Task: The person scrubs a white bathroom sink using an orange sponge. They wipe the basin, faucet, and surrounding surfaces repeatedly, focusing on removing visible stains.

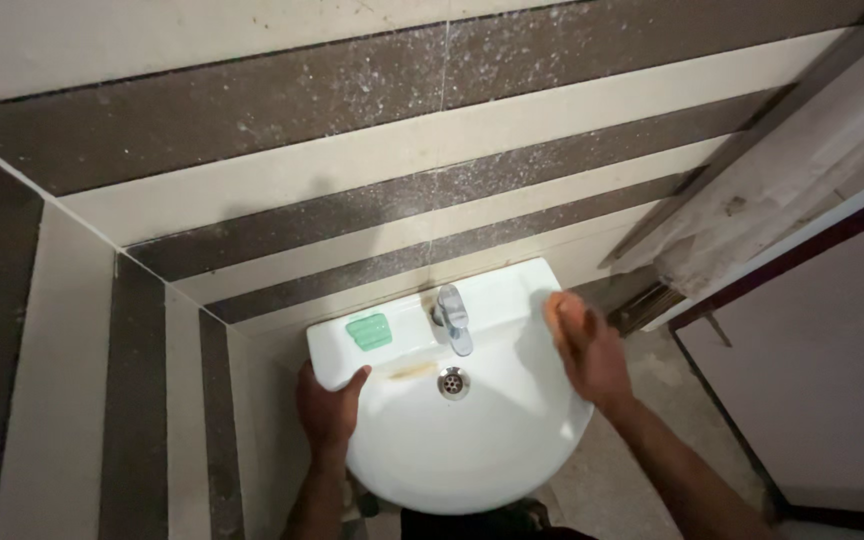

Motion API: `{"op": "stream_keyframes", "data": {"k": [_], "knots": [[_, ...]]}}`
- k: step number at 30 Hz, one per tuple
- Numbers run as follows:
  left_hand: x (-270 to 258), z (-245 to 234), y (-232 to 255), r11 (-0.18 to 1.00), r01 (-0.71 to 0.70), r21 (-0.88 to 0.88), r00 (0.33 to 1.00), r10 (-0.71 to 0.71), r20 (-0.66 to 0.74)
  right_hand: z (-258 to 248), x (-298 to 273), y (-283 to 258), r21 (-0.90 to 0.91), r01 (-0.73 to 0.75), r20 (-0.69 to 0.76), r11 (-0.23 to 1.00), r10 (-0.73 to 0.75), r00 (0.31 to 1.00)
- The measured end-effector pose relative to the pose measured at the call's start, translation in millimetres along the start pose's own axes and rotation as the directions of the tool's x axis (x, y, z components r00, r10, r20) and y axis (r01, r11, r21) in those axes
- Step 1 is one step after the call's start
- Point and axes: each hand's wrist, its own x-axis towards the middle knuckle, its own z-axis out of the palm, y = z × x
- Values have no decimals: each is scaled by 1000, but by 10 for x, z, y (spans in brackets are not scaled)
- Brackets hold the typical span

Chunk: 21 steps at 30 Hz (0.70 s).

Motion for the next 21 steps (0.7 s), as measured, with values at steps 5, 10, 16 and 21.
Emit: {"op": "stream_keyframes", "data": {"k": [5, 10, 16, 21], "knots": [[3, -7, -47, 999, 25, 23, 1000, -25, 18, -71, 23, -32, 108, -116, 151, 987, 99, 984], [-12, 10, -44, 1000, 8, 8, 1000, -8, -2, -21, -11, -21, 34, 21, -123, 999, -17, 992], [-15, -12, 7, 997, -72, 11, 997, 72, 1, -67, -139, -13, -5, 169, 136, 986, -167, 977], [-32, -41, 79, 999, -36, 1, 999, 36, 23, -148, 130, 47, 90, 15, -55, 996, -10, 998]]}}
